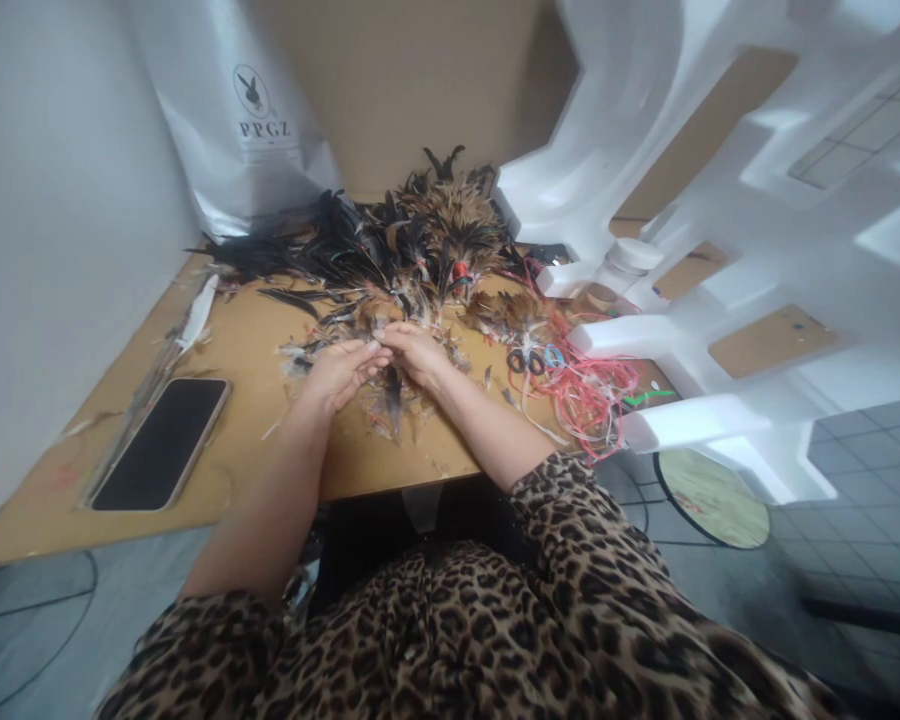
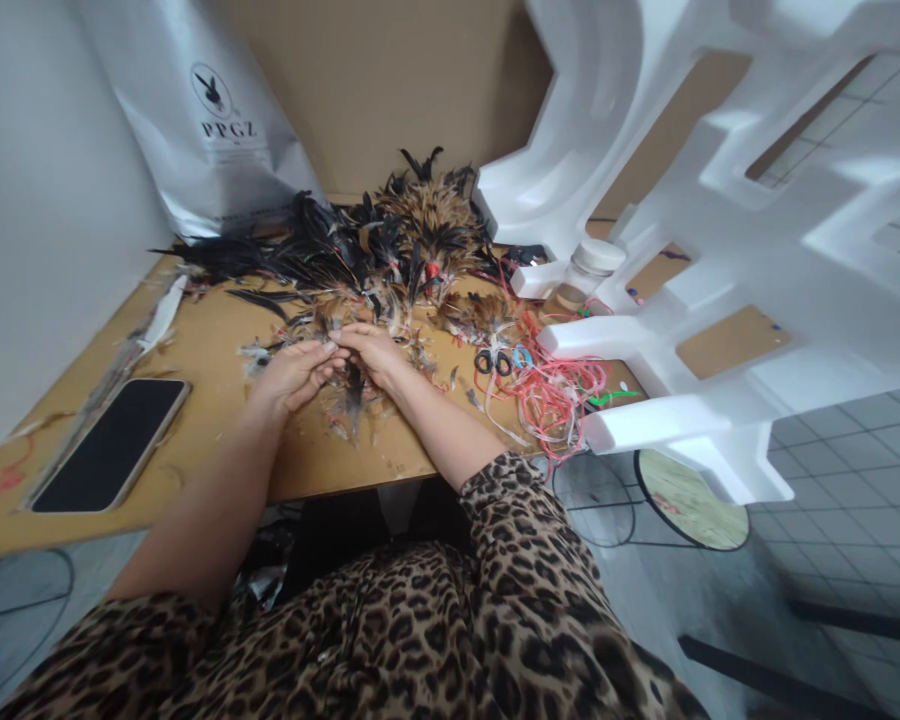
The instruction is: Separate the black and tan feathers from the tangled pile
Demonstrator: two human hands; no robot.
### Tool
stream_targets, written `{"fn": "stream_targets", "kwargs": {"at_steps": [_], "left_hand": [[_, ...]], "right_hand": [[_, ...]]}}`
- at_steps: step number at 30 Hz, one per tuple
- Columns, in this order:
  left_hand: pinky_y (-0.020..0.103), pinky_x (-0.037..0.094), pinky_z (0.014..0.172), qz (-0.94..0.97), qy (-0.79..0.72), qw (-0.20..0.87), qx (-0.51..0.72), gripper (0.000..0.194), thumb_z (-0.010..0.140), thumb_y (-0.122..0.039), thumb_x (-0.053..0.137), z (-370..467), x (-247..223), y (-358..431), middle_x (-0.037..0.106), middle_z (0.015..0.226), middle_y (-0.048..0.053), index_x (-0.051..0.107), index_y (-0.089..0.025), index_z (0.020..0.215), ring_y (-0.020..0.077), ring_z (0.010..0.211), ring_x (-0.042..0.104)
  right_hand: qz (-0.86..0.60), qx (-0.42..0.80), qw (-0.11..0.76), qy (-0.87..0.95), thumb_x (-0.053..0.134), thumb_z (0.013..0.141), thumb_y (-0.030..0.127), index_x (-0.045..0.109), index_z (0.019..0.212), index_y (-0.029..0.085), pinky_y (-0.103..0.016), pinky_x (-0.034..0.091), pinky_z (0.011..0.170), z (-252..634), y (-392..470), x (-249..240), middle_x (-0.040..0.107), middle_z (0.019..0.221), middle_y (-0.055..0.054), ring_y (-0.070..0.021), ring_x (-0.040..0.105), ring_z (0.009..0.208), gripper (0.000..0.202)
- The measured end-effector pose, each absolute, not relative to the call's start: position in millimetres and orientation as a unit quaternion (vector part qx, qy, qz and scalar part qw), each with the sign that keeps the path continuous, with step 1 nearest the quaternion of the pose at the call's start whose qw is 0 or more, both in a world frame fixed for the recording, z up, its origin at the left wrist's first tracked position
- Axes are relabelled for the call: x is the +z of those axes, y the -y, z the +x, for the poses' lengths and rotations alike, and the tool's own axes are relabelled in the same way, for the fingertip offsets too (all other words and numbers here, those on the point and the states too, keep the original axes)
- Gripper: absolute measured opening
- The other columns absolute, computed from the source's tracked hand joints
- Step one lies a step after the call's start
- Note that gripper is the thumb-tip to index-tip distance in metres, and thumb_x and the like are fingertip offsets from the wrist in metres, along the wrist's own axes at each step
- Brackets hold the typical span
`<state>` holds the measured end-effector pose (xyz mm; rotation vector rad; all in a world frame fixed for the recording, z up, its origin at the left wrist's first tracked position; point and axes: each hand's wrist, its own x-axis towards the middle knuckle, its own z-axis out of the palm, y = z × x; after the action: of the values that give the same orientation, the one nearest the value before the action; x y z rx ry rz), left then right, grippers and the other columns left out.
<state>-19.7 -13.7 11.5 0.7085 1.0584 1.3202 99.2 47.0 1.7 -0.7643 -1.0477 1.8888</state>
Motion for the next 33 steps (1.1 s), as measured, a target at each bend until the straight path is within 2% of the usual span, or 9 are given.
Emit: {"fn": "stream_targets", "kwargs": {"at_steps": [5,12,17,22,27,30,33], "left_hand": [[0.012,0.043,0.045,0.315,-0.444,0.612,0.573,0.011,0.068,-0.016,0.071,-25,12,14,0.063,0.060,0.004,0.065,-0.007,0.065,0.0044,0.048,0.054],[0.009,0.038,0.042,0.249,-0.433,0.549,0.670,0.005,0.072,-0.013,0.067,-38,12,7,0.059,0.059,0.001,0.065,-0.009,0.071,0.0022,0.047,0.051],[0.009,0.036,0.041,0.225,-0.411,0.534,0.704,0.005,0.075,-0.010,0.063,-42,15,6,0.059,0.060,0.001,0.064,-0.008,0.071,0.0016,0.046,0.050],[0.009,0.036,0.041,0.219,-0.408,0.523,0.715,0.005,0.076,-0.010,0.062,-43,16,8,0.059,0.061,0.001,0.063,-0.009,0.070,0.0012,0.047,0.050],[0.009,0.037,0.042,0.230,-0.431,0.514,0.705,0.004,0.074,-0.014,0.066,-44,13,7,0.060,0.063,0.001,0.064,-0.010,0.073,0.0010,0.047,0.051],[0.009,0.037,0.041,0.236,-0.443,0.506,0.702,0.006,0.073,-0.016,0.067,-44,11,5,0.062,0.064,0.001,0.065,-0.011,0.074,0.0013,0.047,0.051],[0.010,0.038,0.042,0.238,-0.443,0.501,0.704,0.006,0.072,-0.016,0.067,-45,9,5,0.063,0.065,0.002,0.065,-0.010,0.074,0.0017,0.047,0.052]], "right_hand": [[-0.328,0.704,0.409,0.479,0.076,0.054,0.036,0.061,0.067,0.015,-0.018,0.034,0.050,100,-45,5,0.058,0.056,0.005,-0.0051,0.047,0.050,0.029],[-0.400,0.536,0.472,0.574,0.068,0.063,0.032,0.065,0.071,0.012,-0.021,0.039,0.062,121,-66,16,0.061,0.063,0.002,-0.0066,0.049,0.059,0.021],[-0.447,0.455,0.395,0.661,0.064,0.065,0.027,0.067,0.070,0.011,-0.021,0.037,0.058,134,-76,12,0.061,0.061,0.001,-0.0067,0.047,0.055,0.017],[-0.410,0.408,0.315,0.753,0.064,0.068,0.031,0.069,0.071,0.013,-0.021,0.038,0.060,127,-68,2,0.063,0.065,0.000,-0.0088,0.052,0.059,0.019],[-0.402,0.308,0.247,0.826,0.061,0.070,0.030,0.069,0.071,0.017,-0.022,0.037,0.061,118,-53,4,0.065,0.068,0.000,-0.0104,0.053,0.062,0.015],[-0.418,0.264,0.236,0.837,0.058,0.069,0.023,0.068,0.068,0.018,-0.023,0.036,0.062,115,-51,5,0.065,0.070,0.000,-0.0110,0.053,0.064,0.011],[-0.420,0.317,0.275,0.805,0.056,0.070,0.023,0.066,0.067,0.016,-0.022,0.036,0.060,115,-56,1,0.062,0.065,0.000,-0.0101,0.051,0.061,0.013]]}}
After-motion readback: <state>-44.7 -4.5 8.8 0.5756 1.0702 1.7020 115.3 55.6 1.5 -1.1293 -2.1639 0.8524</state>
